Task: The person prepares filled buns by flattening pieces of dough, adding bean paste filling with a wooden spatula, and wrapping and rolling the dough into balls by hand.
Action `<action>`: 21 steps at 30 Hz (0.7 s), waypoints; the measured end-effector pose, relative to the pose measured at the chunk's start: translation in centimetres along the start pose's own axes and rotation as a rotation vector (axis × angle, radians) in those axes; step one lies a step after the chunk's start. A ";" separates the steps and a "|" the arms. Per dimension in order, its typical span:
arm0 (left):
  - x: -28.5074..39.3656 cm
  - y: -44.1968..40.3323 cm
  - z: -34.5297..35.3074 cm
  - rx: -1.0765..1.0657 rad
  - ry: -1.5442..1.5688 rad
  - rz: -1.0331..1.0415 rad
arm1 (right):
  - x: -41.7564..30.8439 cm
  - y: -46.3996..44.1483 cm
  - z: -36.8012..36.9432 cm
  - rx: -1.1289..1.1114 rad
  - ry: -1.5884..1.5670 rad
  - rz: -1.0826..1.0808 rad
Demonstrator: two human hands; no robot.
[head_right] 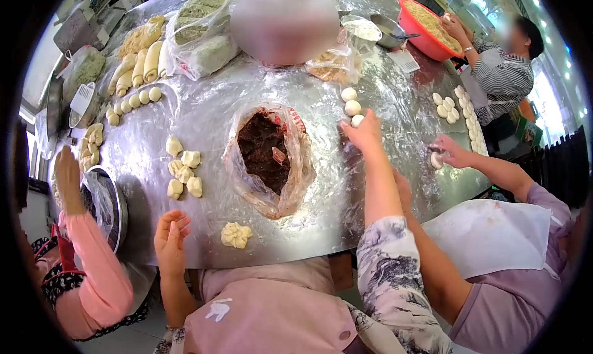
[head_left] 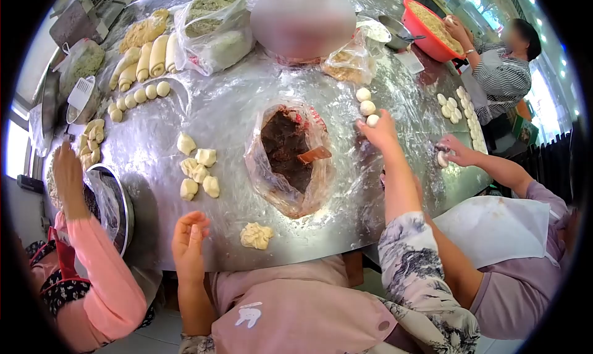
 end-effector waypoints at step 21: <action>-2.5 -9.0 0.5 0.109 -0.883 0.695 | 2.1 20.4 0.4 0.075 -0.945 0.300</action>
Point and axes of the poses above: each hand's wrist, its own y-axis away from the middle knuckle, its own z-axis out of the palm, x = y × z, the point moved 2 cm from there along -y, towards the middle knuckle, and after that the axes turned 15 degrees about x, right-handed, at the moved point
